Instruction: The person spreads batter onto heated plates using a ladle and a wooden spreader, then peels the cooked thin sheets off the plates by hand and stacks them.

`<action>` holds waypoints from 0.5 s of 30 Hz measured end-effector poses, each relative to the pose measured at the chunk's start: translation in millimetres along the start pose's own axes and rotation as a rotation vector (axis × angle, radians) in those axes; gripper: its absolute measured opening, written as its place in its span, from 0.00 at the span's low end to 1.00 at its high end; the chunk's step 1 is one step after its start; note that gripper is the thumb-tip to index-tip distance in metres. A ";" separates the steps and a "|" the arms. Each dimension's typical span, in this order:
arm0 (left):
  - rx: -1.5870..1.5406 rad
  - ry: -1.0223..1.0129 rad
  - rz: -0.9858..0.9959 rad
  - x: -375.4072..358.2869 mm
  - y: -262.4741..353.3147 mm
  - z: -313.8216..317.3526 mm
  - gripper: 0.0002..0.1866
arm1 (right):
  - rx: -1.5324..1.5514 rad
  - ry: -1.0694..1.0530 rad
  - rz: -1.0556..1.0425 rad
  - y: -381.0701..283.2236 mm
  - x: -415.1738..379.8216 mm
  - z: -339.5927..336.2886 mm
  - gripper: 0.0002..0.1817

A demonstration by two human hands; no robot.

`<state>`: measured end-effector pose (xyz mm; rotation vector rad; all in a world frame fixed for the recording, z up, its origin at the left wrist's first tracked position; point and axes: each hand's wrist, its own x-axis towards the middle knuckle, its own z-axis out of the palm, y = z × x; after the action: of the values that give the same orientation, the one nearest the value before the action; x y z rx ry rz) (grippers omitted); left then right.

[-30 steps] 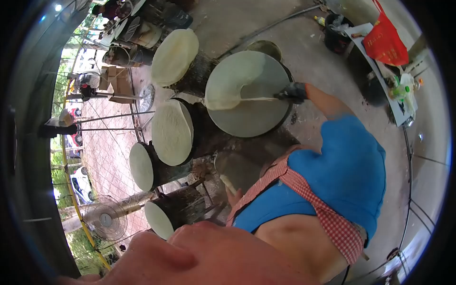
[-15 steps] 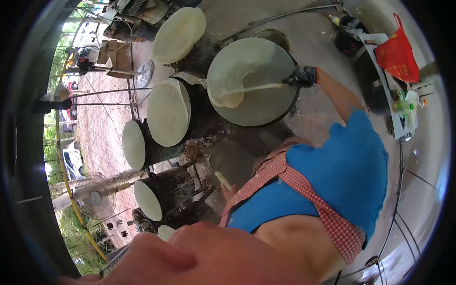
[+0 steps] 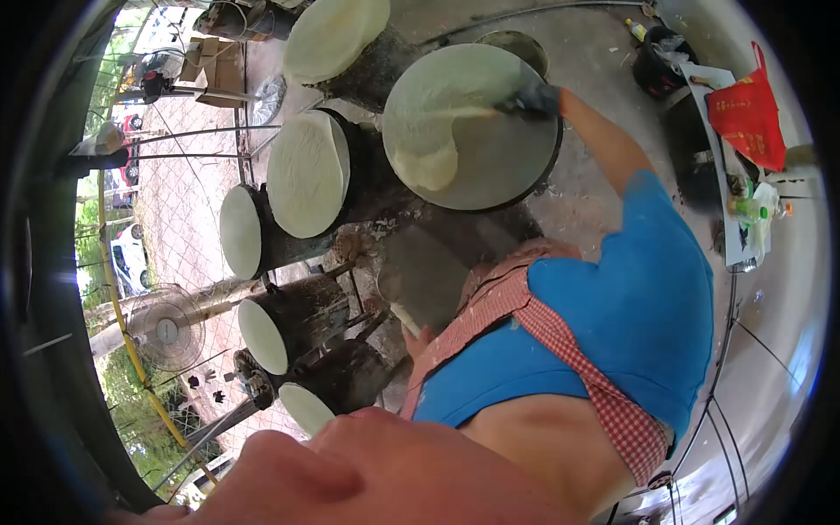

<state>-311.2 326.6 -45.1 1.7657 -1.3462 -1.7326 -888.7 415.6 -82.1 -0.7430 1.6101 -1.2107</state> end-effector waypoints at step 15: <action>-0.076 -0.031 -0.074 -9.0 -13.9 -15.1 0.34 | -0.049 -0.029 0.056 3.4 29.2 -5.4 0.09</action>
<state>-290.5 335.0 -47.3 1.7747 -1.2241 -1.8319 -904.0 393.2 -94.6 -0.7387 1.6316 -1.1192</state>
